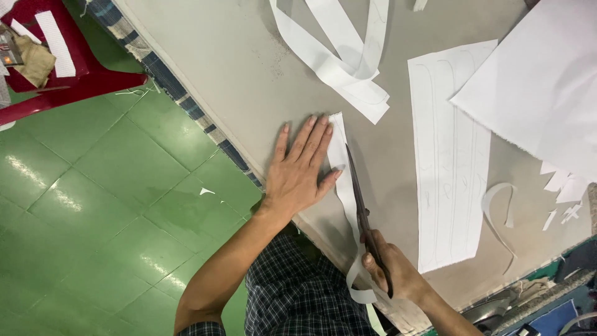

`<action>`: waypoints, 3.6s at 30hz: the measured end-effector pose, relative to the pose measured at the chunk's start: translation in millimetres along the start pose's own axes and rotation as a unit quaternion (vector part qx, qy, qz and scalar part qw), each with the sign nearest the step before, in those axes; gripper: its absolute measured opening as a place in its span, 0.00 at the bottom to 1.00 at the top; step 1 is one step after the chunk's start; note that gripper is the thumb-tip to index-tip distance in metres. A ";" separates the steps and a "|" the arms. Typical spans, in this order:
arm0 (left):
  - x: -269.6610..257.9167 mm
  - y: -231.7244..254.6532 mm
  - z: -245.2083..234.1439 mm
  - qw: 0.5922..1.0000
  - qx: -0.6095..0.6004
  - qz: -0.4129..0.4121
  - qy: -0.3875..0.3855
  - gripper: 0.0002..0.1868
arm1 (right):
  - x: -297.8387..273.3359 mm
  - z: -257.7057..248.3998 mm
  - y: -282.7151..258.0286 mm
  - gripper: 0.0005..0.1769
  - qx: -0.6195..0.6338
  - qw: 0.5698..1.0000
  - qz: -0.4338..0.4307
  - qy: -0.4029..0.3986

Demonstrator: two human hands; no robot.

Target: The person uses shears to cut long strips of white fabric on a work table. They trim the edges and cut the fabric into smaller pieces, handling the material with both hands throughout the process.

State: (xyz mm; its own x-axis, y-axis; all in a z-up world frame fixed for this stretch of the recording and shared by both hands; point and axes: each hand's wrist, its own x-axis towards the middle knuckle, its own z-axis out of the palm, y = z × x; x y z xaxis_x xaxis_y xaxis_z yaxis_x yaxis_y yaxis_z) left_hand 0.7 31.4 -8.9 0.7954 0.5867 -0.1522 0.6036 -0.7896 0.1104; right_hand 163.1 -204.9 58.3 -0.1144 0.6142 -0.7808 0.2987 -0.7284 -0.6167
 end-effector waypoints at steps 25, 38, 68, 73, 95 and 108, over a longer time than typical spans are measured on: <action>0.3 -4.0 -1.4 0.999 -0.032 0.000 0.027 0.42 | 32.6 -7.4 -26.1 0.29 -0.062 0.995 -0.029 0.067; 0.4 -4.7 -2.2 0.999 -0.038 0.004 0.014 0.43 | 29.2 -21.1 -33.9 0.31 -0.080 0.995 0.019 0.048; 19.5 139.8 -114.7 0.767 -0.634 0.080 0.060 0.30 | -144.6 -35.0 25.4 0.22 0.136 0.973 -0.105 0.154; 39.5 254.8 -245.7 0.694 -0.663 0.260 0.112 0.06 | -261.2 -40.7 39.2 0.23 0.139 0.924 -0.155 0.322; 33.3 256.9 -284.6 0.702 -0.400 0.467 -0.360 0.19 | -199.6 19.6 4.8 0.32 0.460 0.586 -0.360 0.561; -78.5 252.2 -61.2 0.644 -0.620 0.405 -0.192 0.50 | -176.3 18.6 -5.6 0.25 0.390 0.607 -0.295 0.626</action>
State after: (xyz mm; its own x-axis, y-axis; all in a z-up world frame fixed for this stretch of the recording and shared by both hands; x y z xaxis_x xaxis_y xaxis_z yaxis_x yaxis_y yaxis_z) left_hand 93.9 -202.9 91.0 0.9483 -0.2034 0.2438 -0.2319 0.0808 0.9694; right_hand 164.0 -314.8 197.6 0.9727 0.2317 -0.0131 -0.0393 0.1087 -0.9933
